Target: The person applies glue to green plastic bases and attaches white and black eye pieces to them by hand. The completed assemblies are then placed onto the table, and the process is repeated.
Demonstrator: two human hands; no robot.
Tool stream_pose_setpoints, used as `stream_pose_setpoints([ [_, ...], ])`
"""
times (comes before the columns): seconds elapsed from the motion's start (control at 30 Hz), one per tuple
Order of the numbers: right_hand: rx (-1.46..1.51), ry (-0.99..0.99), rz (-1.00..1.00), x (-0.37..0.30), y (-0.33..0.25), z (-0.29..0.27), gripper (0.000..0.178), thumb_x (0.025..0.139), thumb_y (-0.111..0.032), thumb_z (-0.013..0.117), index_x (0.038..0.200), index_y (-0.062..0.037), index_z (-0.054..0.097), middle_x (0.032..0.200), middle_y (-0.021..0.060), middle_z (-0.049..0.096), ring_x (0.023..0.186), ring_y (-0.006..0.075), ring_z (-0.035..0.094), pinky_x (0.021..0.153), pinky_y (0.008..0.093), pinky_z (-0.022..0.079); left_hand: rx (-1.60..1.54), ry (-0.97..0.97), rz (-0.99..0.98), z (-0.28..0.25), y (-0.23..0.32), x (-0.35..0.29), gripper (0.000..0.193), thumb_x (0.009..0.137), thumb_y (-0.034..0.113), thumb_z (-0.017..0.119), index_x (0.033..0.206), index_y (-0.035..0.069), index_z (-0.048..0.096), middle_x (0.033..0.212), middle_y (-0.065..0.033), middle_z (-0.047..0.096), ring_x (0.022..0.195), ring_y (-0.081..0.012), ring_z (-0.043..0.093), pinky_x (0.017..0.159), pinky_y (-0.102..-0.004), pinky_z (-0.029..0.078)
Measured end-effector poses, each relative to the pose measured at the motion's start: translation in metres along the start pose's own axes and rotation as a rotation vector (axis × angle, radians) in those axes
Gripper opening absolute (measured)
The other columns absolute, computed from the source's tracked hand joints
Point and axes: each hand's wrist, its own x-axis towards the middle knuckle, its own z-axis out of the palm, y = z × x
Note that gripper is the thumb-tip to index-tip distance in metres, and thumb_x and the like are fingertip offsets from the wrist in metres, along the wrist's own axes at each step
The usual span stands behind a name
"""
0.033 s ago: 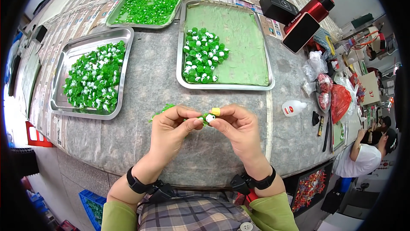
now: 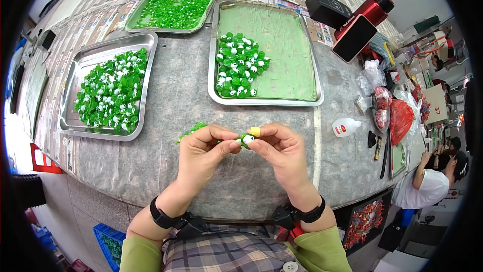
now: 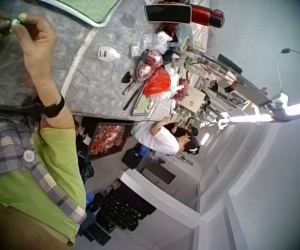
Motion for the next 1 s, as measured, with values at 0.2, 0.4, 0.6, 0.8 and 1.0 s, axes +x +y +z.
stream_pose_setpoints([
  [0.2, -0.218, -0.009, 0.022, -0.003, -0.007, 0.003, 0.016, 0.072, -0.002, 0.06, 0.088, 0.0001, 0.055, 0.081, 0.0035, 0.058, 0.075, 0.0064, 0.054, 0.065, 0.0171, 0.043, 0.282, -0.002, 0.229, 0.0, 0.0, -0.001, 0.007, 0.07, -0.004, 0.059, 0.076, -0.001, 0.058, 0.076, -0.0059, 0.057, 0.068, -0.0106, 0.054, 0.058, -0.0206, 0.044],
  [0.4, -0.096, -0.022, 0.13, -0.003, -0.006, -0.003, 0.019, 0.074, -0.003, 0.058, 0.093, 0.001, 0.055, 0.082, 0.0034, 0.059, 0.075, 0.0052, 0.053, 0.064, 0.0169, 0.043, 0.46, -0.039, 0.227, -0.001, 0.007, 0.0, 0.008, 0.067, -0.003, 0.061, 0.074, 0.0, 0.058, 0.073, -0.0063, 0.057, 0.066, -0.0115, 0.053, 0.057, -0.0215, 0.043],
  [0.6, -0.131, -0.124, 0.196, 0.0, -0.009, -0.01, 0.021, 0.076, -0.003, 0.055, 0.096, 0.0024, 0.055, 0.086, 0.0052, 0.059, 0.076, 0.007, 0.054, 0.066, 0.0172, 0.043, 0.706, -0.136, 0.467, -0.002, 0.008, 0.003, 0.013, 0.062, 0.0, 0.064, 0.073, 0.002, 0.057, 0.069, -0.0071, 0.057, 0.062, -0.016, 0.055, 0.053, -0.024, 0.044],
  [0.8, -0.081, -0.128, 0.216, 0.001, -0.005, -0.012, 0.02, 0.076, -0.004, 0.055, 0.095, 0.0028, 0.056, 0.083, 0.0053, 0.059, 0.076, 0.0074, 0.054, 0.065, 0.0173, 0.043, 0.816, -0.12, 0.534, 0.001, 0.008, 0.002, 0.015, 0.061, 0.0, 0.065, 0.072, 0.003, 0.056, 0.069, -0.0077, 0.057, 0.061, -0.0191, 0.055, 0.052, -0.0257, 0.043],
  [1.0, -0.074, -0.063, 0.109, 0.007, -0.006, -0.012, 0.016, 0.076, -0.005, 0.056, 0.09, 0.0024, 0.057, 0.079, 0.0053, 0.059, 0.071, 0.0076, 0.054, 0.061, 0.0175, 0.043, 0.611, -0.072, 0.322, -0.006, 0.005, 0.003, 0.009, 0.067, 0.001, 0.062, 0.073, 0.003, 0.056, 0.069, -0.0057, 0.058, 0.063, -0.014, 0.055, 0.055, -0.0239, 0.044],
])
